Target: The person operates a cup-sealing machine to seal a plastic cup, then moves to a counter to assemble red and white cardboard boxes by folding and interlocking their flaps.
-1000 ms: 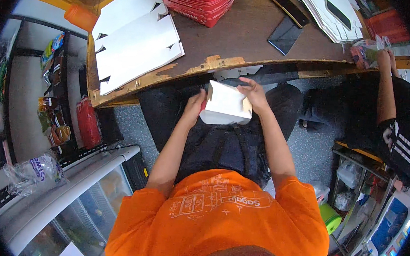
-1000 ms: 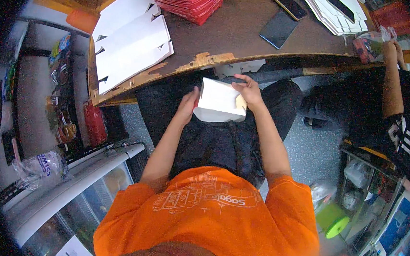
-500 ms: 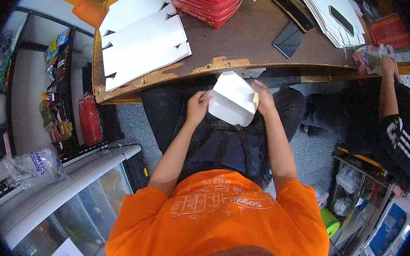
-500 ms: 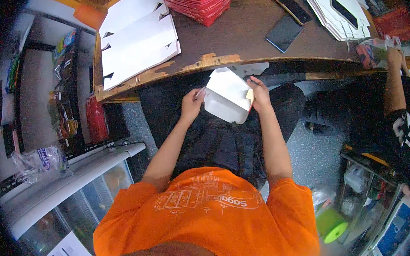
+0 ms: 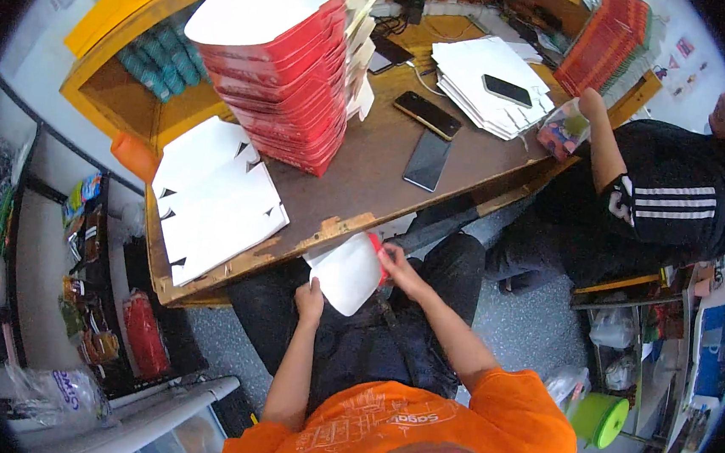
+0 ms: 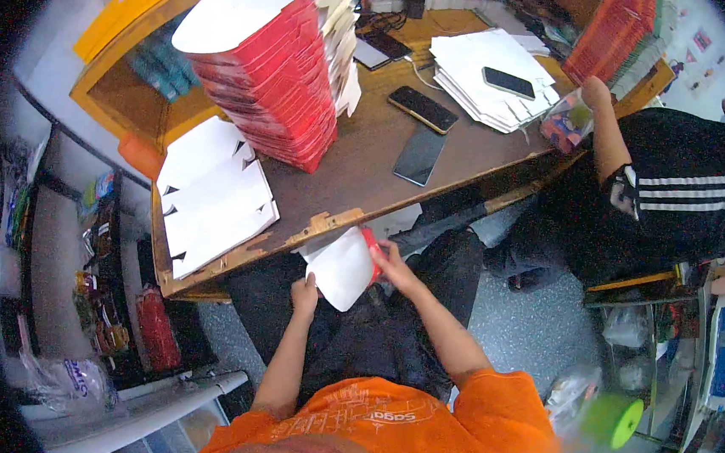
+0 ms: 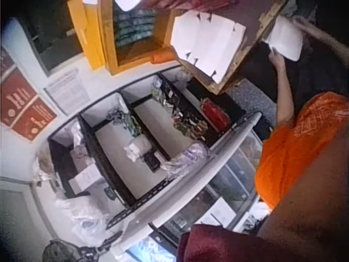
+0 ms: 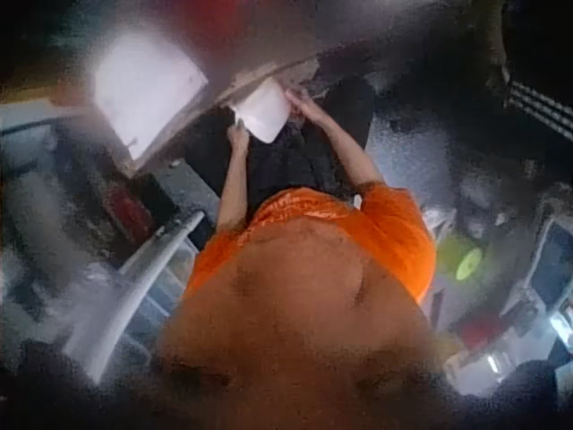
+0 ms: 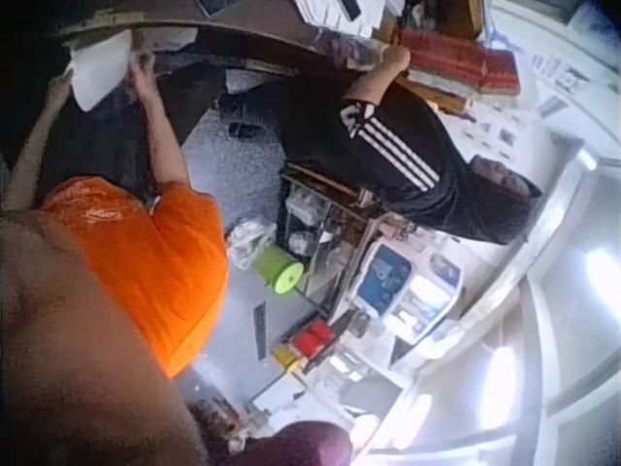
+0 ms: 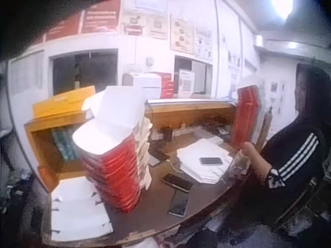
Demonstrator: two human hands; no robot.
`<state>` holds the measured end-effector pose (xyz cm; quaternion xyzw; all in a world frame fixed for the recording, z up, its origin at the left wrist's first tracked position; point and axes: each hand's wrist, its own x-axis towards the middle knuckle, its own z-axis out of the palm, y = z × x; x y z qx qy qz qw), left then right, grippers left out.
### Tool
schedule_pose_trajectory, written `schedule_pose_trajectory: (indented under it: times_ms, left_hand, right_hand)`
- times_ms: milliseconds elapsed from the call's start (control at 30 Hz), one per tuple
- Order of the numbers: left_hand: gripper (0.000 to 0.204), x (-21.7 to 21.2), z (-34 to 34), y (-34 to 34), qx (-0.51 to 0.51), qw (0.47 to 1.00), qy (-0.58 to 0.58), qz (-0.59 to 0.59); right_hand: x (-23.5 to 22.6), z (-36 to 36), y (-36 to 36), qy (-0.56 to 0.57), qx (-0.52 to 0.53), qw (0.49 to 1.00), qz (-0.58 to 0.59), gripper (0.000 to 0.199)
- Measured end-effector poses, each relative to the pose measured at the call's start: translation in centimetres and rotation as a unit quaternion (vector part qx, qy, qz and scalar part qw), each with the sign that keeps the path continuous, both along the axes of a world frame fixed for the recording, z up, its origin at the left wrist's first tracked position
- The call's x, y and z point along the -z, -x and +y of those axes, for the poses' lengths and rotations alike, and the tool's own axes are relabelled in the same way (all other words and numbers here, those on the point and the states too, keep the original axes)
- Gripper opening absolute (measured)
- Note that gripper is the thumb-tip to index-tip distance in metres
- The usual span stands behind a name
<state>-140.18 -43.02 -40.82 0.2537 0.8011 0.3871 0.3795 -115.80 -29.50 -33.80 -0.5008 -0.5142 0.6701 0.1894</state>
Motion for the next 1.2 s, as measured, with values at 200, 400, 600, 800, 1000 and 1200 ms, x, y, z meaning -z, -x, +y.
schedule_pose_trajectory:
  times_ms: [200,400,600,800,1000,1200]
  left_hand:
    - [0.055,-2.3,0.2,-1.5,-0.085,0.975,-0.055,-0.196]
    - [0.053,-1.9,0.8,-1.4,-0.052,0.980,-0.006,-0.191]
    - [0.040,-2.9,0.3,-1.2,-0.044,0.961,-0.019,-0.273]
    - [0.030,-1.2,-0.3,-0.4,-0.068,0.956,-0.045,-0.282]
    - [0.031,-2.0,0.2,-0.7,-0.037,0.957,-0.034,-0.287]
    - [0.037,-3.6,0.6,-1.2,-0.070,0.933,-0.012,-0.352]
  right_hand:
    - [-0.8,-0.2,-0.5,-0.131,-0.007,0.990,-0.047,0.056]
    - [2.2,0.2,-1.2,-0.202,-0.048,0.974,-0.086,0.055]
    - [-0.8,0.3,-0.7,-0.138,-0.025,0.980,-0.140,0.050]
    - [-1.2,-0.2,-0.1,-0.235,-0.038,0.961,-0.140,0.048]
    - [0.0,0.5,-0.5,-0.208,0.011,0.973,-0.096,0.047]
    - [1.6,0.8,-0.6,-0.166,0.003,0.983,-0.079,0.053]
